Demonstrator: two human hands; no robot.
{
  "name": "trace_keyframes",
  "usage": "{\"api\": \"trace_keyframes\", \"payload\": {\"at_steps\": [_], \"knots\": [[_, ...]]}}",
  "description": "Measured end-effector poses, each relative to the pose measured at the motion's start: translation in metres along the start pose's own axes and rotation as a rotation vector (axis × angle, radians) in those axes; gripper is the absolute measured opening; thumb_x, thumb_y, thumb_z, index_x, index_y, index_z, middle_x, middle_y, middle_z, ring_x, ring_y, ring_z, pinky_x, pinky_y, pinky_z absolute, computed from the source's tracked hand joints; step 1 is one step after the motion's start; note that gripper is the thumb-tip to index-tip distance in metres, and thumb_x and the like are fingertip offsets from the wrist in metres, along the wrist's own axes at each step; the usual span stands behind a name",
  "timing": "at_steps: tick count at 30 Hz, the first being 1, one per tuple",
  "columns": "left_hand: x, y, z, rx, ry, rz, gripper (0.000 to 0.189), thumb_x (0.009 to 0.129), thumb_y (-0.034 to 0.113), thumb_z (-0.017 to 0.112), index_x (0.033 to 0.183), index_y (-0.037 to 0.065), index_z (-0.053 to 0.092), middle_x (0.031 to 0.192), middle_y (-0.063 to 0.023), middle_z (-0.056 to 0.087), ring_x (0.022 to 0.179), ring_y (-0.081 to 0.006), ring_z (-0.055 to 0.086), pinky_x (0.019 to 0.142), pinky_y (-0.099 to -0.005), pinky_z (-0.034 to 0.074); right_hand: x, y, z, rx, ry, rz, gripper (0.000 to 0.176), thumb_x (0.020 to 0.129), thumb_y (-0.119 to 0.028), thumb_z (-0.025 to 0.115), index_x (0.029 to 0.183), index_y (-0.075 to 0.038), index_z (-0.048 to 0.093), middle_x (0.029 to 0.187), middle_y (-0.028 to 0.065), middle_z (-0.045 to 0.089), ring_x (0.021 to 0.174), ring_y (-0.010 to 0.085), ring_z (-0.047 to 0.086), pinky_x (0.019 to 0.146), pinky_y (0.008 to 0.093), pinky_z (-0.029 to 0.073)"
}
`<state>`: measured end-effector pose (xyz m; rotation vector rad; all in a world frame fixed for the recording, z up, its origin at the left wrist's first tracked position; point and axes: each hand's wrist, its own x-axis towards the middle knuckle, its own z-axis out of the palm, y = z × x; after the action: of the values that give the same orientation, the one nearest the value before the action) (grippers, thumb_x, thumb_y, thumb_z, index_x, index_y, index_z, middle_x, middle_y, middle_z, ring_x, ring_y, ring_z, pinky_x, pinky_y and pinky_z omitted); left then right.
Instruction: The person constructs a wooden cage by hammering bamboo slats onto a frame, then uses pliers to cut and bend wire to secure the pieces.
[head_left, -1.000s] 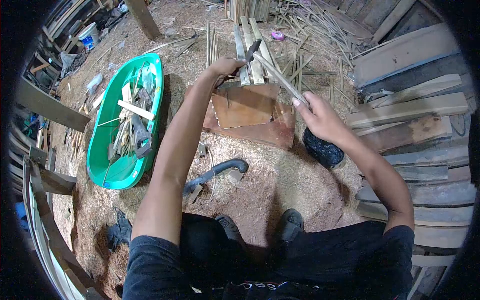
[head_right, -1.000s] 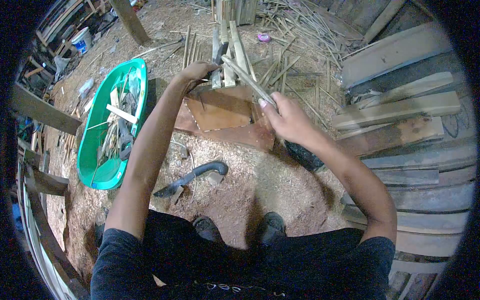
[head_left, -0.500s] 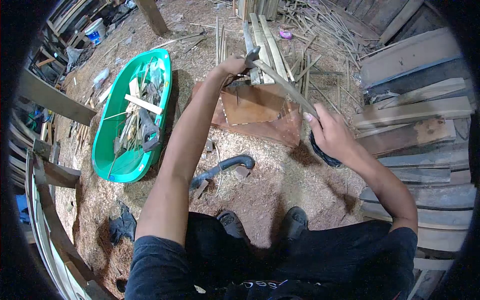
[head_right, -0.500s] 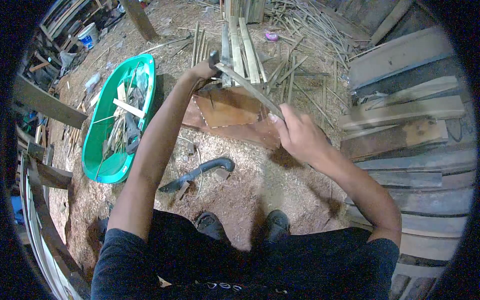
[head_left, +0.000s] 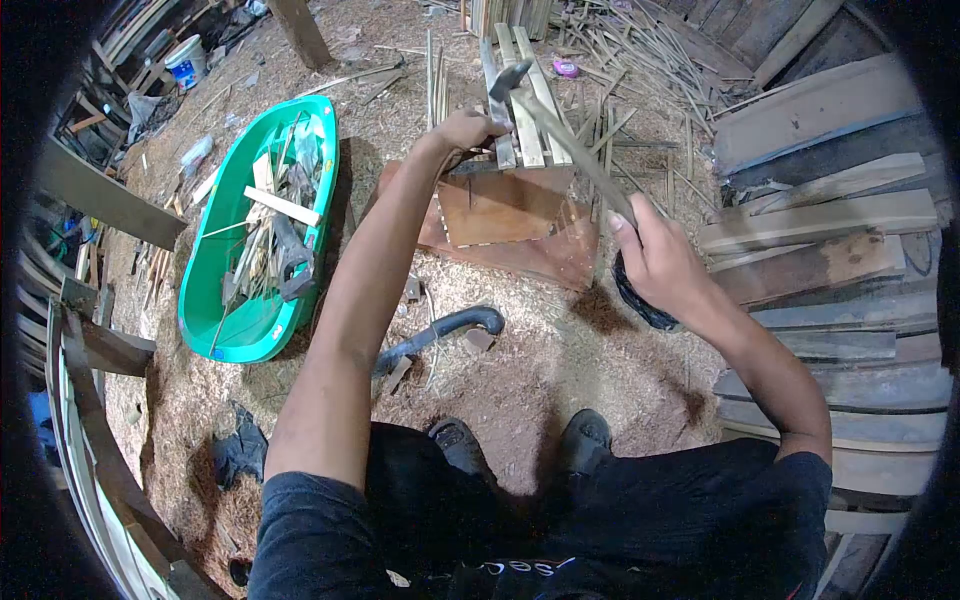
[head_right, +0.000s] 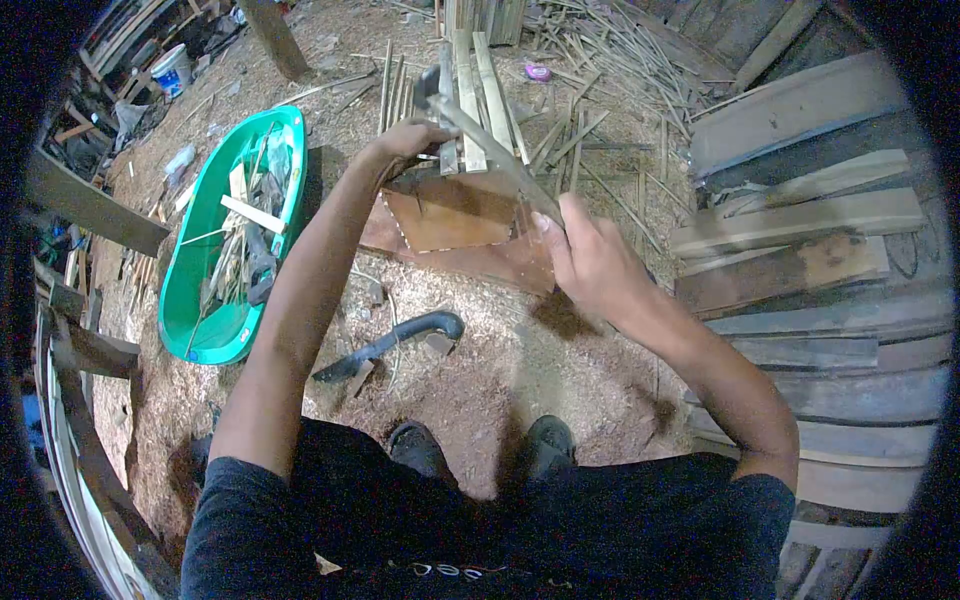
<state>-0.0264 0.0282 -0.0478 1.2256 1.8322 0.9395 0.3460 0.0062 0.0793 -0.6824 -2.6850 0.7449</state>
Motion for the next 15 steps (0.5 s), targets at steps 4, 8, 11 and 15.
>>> {"api": "trace_keyframes", "payload": {"at_steps": [4,8,11,15], "knots": [[-0.019,0.02,0.004,-0.059,0.005,-0.054,0.029,0.093,0.026,0.06,0.102,0.001,0.071,0.091,-0.0048,0.068,0.082,-0.0143,0.061,0.072,-0.0278,0.049,-0.001,0.018,0.01,-0.053,-0.147,0.097,0.021,0.1,-0.017,0.048,0.097,0.003,0.047,0.062,0.0231,0.059,0.057,0.044,0.062,0.051,0.0508,0.047],[-0.023,0.02,0.009,-0.201,-0.003,-0.061,0.028,0.092,0.024,0.06,0.103,0.001,0.071,0.094,-0.0082,0.069,0.083,-0.0157,0.061,0.075,-0.0294,0.049,-0.004,0.008,0.009,-0.002,0.007,-0.003,0.019,0.1,-0.016,0.047,0.1,0.004,0.047,0.06,0.0234,0.058,0.057,0.0464,0.061,0.052,0.0504,0.05],[0.011,-0.012,0.003,-0.135,-0.007,0.082,0.028,0.092,0.025,0.063,0.102,0.001,0.071,0.09,-0.0074,0.068,0.079,-0.0149,0.058,0.069,-0.0295,0.046,-0.004,-0.003,0.002,-0.01,-0.117,0.146,0.019,0.1,-0.015,0.047,0.1,0.004,0.047,0.059,0.0234,0.058,0.057,0.0473,0.061,0.052,0.0501,0.05],[-0.021,0.022,0.006,-0.057,0.017,-0.062,0.026,0.09,0.022,0.062,0.1,0.001,0.072,0.089,-0.0052,0.068,0.078,-0.0155,0.057,0.069,-0.0279,0.044,0.0,-0.003,-0.001,-0.031,0.003,0.003,0.02,0.1,-0.015,0.048,0.1,0.005,0.047,0.058,0.023,0.057,0.057,0.0464,0.062,0.053,0.0509,0.051]]}}
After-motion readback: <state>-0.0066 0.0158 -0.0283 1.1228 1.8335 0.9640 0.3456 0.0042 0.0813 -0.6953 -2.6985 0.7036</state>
